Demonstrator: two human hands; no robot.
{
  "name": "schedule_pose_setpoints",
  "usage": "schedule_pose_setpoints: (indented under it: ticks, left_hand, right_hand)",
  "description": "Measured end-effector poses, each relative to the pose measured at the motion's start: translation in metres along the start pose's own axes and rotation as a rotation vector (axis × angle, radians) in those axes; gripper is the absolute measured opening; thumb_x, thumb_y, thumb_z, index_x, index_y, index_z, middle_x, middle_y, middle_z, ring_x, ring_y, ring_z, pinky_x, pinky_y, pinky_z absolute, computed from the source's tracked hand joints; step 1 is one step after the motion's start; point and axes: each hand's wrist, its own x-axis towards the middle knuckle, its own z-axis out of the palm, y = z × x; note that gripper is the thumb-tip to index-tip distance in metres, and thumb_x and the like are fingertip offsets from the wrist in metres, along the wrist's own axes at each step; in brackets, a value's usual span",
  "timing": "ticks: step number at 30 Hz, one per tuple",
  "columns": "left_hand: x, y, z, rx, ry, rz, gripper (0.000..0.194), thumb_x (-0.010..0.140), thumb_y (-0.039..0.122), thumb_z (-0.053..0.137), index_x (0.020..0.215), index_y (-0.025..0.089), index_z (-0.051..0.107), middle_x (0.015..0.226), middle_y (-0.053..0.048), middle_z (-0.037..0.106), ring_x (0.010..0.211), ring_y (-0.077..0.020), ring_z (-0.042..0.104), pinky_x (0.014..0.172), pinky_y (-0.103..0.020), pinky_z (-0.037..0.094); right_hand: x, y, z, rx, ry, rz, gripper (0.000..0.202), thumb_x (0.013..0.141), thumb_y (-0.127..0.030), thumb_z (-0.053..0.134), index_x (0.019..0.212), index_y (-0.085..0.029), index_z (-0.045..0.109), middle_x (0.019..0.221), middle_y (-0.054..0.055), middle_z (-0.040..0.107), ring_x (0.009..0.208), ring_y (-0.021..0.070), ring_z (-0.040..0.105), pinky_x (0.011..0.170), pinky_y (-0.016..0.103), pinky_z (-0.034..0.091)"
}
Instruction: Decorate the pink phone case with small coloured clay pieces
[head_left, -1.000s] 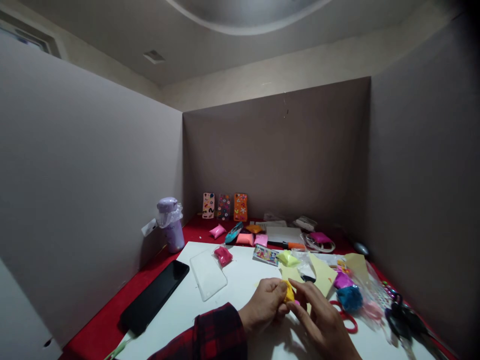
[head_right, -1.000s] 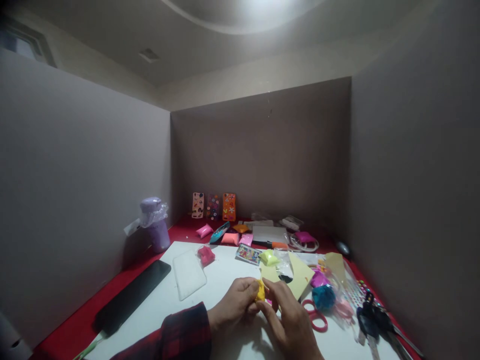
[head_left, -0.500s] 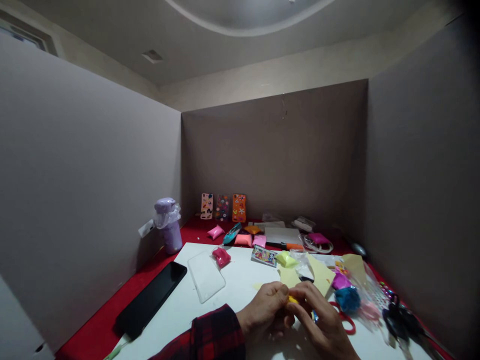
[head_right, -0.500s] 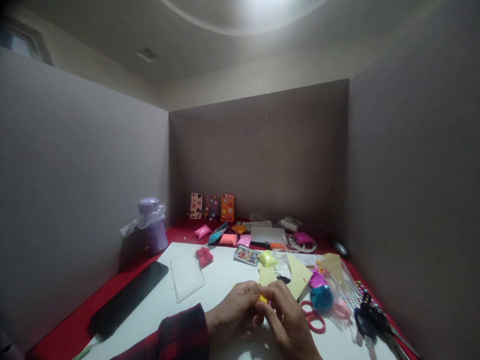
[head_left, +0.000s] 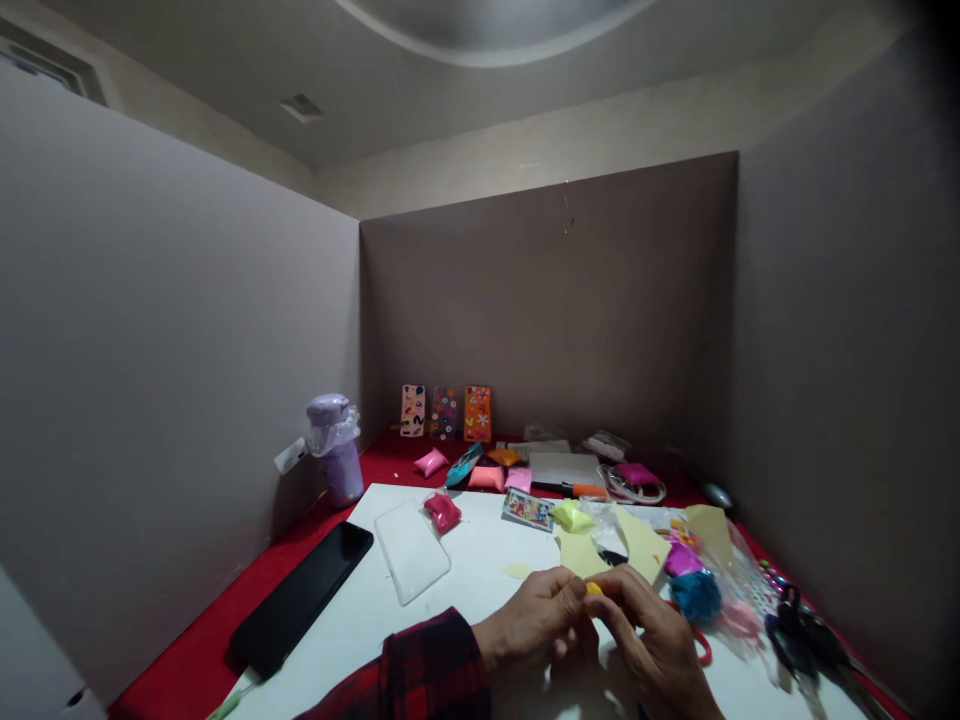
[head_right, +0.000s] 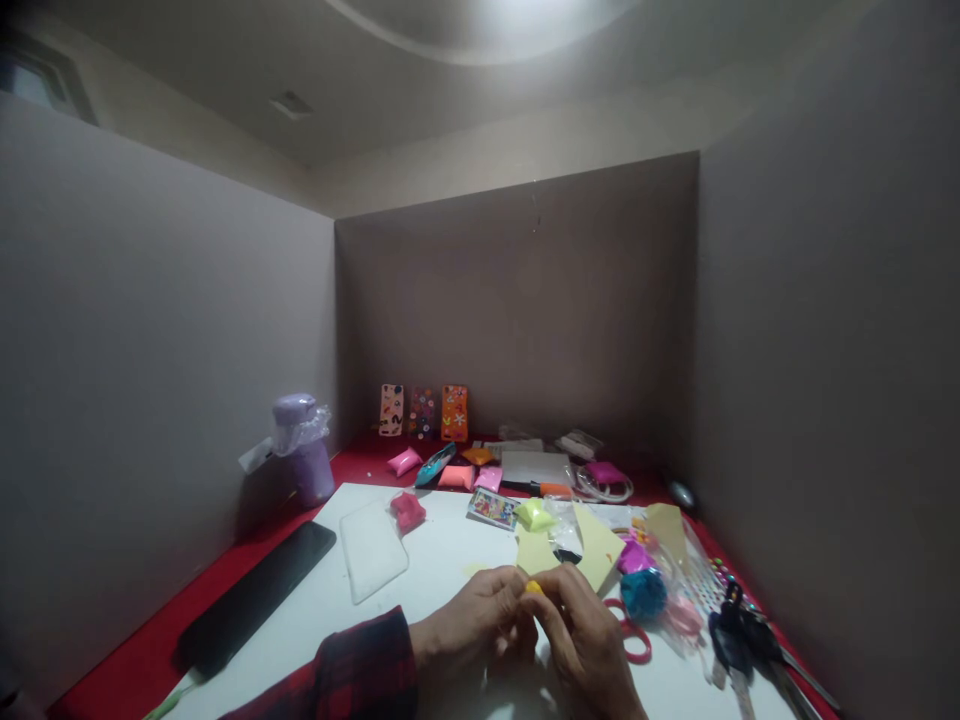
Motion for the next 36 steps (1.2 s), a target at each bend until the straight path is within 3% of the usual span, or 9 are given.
schedule_pose_setpoints:
  ticks: [6, 11, 15, 19, 23, 28, 36]
  left_hand:
    - [0.000, 0.001, 0.000, 0.056, -0.079, 0.000, 0.068, 0.072, 0.078, 0.043, 0.068, 0.011, 0.058, 0.052, -0.002, 0.054, 0.038, -0.0074, 0.043, 0.040, -0.021, 0.029]
    - [-0.005, 0.010, 0.003, 0.072, 0.000, 0.051, 0.061, 0.072, 0.075, 0.047, 0.083, 0.016, 0.050, 0.052, 0.005, 0.051, 0.036, -0.0058, 0.036, 0.038, -0.020, 0.024]
    - [-0.006, 0.009, 0.004, 0.118, 0.064, 0.122, 0.054, 0.079, 0.070, 0.045, 0.077, 0.016, 0.049, 0.051, 0.007, 0.047, 0.041, -0.0057, 0.037, 0.043, -0.021, 0.026]
    - [-0.007, 0.008, 0.004, 0.107, 0.027, 0.120, 0.050, 0.079, 0.066, 0.049, 0.071, 0.017, 0.049, 0.050, 0.008, 0.043, 0.042, -0.0058, 0.036, 0.044, -0.021, 0.027]
    - [-0.007, 0.010, 0.009, 0.059, 0.021, 0.124, 0.052, 0.077, 0.068, 0.051, 0.066, 0.017, 0.045, 0.049, 0.008, 0.037, 0.042, -0.0051, 0.032, 0.043, -0.021, 0.024]
    - [-0.010, 0.007, 0.019, 0.015, 0.102, 0.179, 0.054, 0.076, 0.068, 0.052, 0.060, 0.016, 0.046, 0.047, 0.006, 0.037, 0.042, -0.0049, 0.030, 0.042, -0.022, 0.022]
    - [-0.010, 0.002, 0.032, -0.021, 0.180, 0.221, 0.055, 0.077, 0.069, 0.048, 0.059, 0.017, 0.042, 0.044, 0.007, 0.032, 0.038, -0.0042, 0.027, 0.039, -0.022, 0.018]
  right_hand:
    - [0.000, -0.002, -0.003, -0.011, 0.025, -0.062, 0.018, 0.091, -0.036, 0.049, 0.083, -0.023, 0.059, 0.075, 0.000, 0.061, 0.068, 0.0167, 0.062, 0.060, 0.024, 0.048]
    - [0.000, -0.001, -0.003, -0.077, 0.046, -0.003, 0.024, 0.090, -0.043, 0.048, 0.100, -0.022, 0.056, 0.077, 0.000, 0.062, 0.070, 0.0171, 0.063, 0.061, 0.024, 0.050]
    - [-0.001, 0.002, 0.000, -0.158, -0.049, 0.092, 0.036, 0.092, -0.052, 0.038, 0.075, -0.022, 0.050, 0.062, -0.002, 0.057, 0.056, 0.0164, 0.059, 0.053, 0.024, 0.045]
    - [-0.003, 0.005, 0.004, -0.184, -0.086, 0.049, 0.045, 0.090, -0.058, 0.033, 0.064, -0.023, 0.044, 0.053, -0.002, 0.054, 0.048, 0.0164, 0.055, 0.047, 0.024, 0.037]
    - [-0.005, 0.001, 0.006, -0.093, -0.110, 0.022, 0.044, 0.094, -0.053, 0.031, 0.064, -0.023, 0.045, 0.056, -0.001, 0.055, 0.051, 0.0159, 0.055, 0.048, 0.023, 0.037]
    - [-0.008, -0.009, 0.006, -0.005, -0.061, -0.009, 0.039, 0.095, -0.043, 0.035, 0.064, -0.023, 0.046, 0.055, -0.002, 0.052, 0.049, 0.0139, 0.053, 0.048, 0.022, 0.039]
    - [-0.016, -0.007, 0.006, -0.053, -0.003, -0.081, 0.037, 0.096, -0.037, 0.035, 0.066, -0.022, 0.049, 0.056, -0.001, 0.052, 0.047, 0.0132, 0.054, 0.048, 0.023, 0.040]
